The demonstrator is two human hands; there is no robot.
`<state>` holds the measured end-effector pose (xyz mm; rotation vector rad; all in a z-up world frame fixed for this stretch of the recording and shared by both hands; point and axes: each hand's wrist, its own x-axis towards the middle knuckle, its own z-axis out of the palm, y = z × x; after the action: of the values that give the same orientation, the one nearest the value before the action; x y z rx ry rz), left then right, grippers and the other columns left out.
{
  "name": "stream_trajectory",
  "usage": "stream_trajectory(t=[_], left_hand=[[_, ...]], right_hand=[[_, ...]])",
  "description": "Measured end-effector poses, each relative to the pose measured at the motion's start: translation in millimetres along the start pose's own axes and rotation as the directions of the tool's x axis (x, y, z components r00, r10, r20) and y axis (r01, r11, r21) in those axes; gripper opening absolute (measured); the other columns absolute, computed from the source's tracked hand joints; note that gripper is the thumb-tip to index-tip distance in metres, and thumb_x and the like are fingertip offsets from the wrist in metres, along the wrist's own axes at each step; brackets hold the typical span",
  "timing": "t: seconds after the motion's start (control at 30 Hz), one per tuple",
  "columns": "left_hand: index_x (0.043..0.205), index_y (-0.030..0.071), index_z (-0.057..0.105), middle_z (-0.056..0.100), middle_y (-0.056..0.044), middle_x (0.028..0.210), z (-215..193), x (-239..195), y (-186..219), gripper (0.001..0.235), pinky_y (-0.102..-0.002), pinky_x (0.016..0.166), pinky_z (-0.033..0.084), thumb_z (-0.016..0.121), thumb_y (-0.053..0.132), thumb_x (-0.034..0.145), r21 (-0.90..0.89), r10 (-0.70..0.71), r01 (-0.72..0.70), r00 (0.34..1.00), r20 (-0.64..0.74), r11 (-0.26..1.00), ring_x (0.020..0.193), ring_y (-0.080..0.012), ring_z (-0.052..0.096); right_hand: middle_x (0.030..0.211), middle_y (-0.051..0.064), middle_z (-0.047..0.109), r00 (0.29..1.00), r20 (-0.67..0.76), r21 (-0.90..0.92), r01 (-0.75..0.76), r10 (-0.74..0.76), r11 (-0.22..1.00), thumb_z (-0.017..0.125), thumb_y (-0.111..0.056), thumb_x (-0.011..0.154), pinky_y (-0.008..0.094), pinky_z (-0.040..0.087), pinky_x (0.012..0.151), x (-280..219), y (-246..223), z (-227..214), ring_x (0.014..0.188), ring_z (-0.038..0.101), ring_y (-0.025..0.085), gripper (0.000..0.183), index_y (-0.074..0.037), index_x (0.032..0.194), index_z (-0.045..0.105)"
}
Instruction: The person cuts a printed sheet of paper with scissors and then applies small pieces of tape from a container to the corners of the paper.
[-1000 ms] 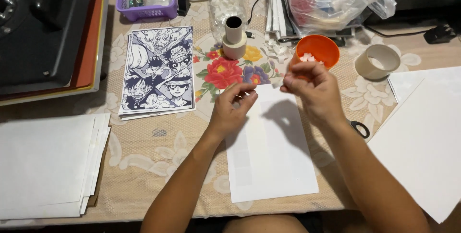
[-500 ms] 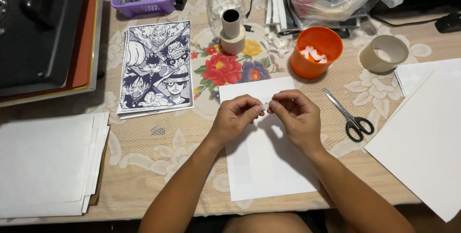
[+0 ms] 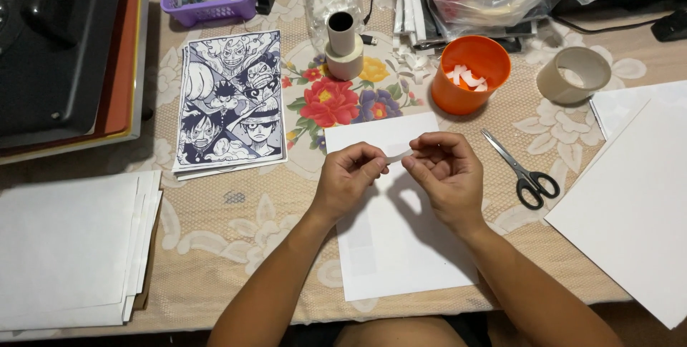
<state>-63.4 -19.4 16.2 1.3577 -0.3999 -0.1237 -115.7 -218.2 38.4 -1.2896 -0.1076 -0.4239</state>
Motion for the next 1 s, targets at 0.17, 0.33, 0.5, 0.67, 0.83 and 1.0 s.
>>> stream_trajectory(t=[0.17,0.33,0.5,0.67,0.83,1.0], left_hand=[[0.105,0.003,0.083,0.079,-0.012,0.087,12,-4,37,0.008,-0.03,0.07,0.063,0.083,0.007,0.098,0.237,0.18,-0.193,0.981,0.075,0.952,0.079,-0.0163,0.072],[0.118,0.004,0.083,0.078,-0.012,0.099,10,-6,52,0.022,-0.032,0.073,0.064,0.085,0.013,0.098,0.325,0.291,-0.298,0.954,0.071,0.898,0.085,-0.0193,0.073],[0.106,0.002,0.086,0.08,-0.014,0.085,13,-8,57,0.01,-0.033,0.068,0.064,0.081,0.009,0.101,0.306,0.241,-0.283,0.956,0.169,0.909,0.074,-0.0212,0.075],[0.103,0.001,0.084,0.083,-0.014,0.079,13,-10,42,0.01,-0.03,0.067,0.067,0.083,0.011,0.102,0.222,0.145,-0.166,0.984,0.106,0.961,0.072,-0.0182,0.081],[0.109,-0.006,0.078,0.085,-0.018,0.092,21,-14,24,0.01,-0.034,0.077,0.074,0.077,0.004,0.106,-0.109,-0.001,0.001,1.0,0.004,0.994,0.086,-0.0209,0.084],[0.107,-0.006,0.078,0.084,-0.018,0.102,16,-14,12,0.008,-0.036,0.082,0.076,0.08,0.002,0.105,-0.163,-0.049,0.049,0.999,0.005,0.985,0.093,-0.0204,0.083]], right_hand=[[0.12,0.014,0.072,0.999,0.05,0.062,-0.007,0.004,0.998,0.085,0.01,0.095,0.025,0.071,0.091,1,7,-7,0.104,0.079,0.015,0.045,0.002,0.132,0.06],[0.111,0.01,0.061,0.981,0.19,0.032,-0.052,0.045,0.998,0.086,0.013,0.09,0.026,0.069,0.077,4,-2,-12,0.095,0.079,0.019,0.068,-0.003,0.145,0.049],[0.103,0.008,0.057,0.951,0.3,-0.046,-0.066,0.077,0.997,0.087,0.013,0.087,0.028,0.067,0.07,6,-11,-11,0.089,0.078,0.02,0.082,-0.006,0.152,0.042],[0.11,0.011,0.064,0.943,0.329,-0.213,0.127,-0.052,0.969,0.088,0.004,0.092,0.03,0.066,0.08,9,-8,-11,0.098,0.081,0.021,0.069,-0.002,0.148,0.049],[0.103,0.01,0.074,0.918,0.332,-0.389,0.345,-0.219,0.854,0.091,0.0,0.094,0.038,0.066,0.084,10,-22,-3,0.092,0.081,0.025,0.032,-0.003,0.12,0.072],[0.1,0.008,0.079,0.894,0.361,-0.424,0.409,-0.263,0.808,0.085,0.001,0.097,0.039,0.067,0.08,13,-22,-6,0.087,0.08,0.024,0.015,-0.007,0.11,0.085]])
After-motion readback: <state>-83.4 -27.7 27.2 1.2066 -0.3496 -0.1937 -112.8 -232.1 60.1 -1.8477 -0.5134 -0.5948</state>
